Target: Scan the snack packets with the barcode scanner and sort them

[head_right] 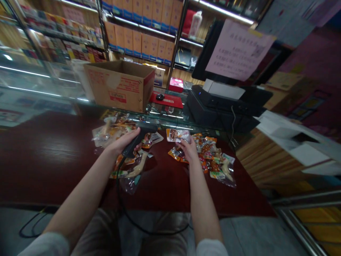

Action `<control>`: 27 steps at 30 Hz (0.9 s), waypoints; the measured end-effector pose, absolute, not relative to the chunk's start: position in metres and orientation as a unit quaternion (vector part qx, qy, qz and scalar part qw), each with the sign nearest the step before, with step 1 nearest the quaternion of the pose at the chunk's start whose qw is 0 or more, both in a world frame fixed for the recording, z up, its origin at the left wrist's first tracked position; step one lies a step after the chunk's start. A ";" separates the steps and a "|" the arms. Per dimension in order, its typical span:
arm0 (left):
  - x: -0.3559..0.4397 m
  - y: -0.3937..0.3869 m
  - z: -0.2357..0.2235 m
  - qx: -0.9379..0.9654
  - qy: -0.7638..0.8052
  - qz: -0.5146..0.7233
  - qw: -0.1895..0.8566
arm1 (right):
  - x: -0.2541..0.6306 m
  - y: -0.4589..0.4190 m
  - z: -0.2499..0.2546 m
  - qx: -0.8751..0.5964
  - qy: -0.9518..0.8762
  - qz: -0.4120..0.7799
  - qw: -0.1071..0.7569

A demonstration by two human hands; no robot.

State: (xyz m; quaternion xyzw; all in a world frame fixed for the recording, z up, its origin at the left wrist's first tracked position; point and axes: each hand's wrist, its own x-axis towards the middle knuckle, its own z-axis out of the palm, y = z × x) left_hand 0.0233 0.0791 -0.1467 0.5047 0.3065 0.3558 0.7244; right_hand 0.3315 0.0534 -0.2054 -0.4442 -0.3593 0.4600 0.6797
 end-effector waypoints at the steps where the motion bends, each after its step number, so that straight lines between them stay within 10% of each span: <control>1: 0.027 0.078 -0.148 0.504 0.306 0.353 0.726 | 0.333 0.054 -0.207 -0.440 -0.364 0.455 0.683; 11: 0.041 0.078 -0.159 0.546 0.307 0.295 0.722 | 0.337 0.060 -0.216 -0.504 -0.569 0.130 0.637; 27: 0.049 0.076 -0.166 0.559 0.286 0.303 0.717 | 0.333 0.055 -0.211 -0.484 -0.593 0.066 0.640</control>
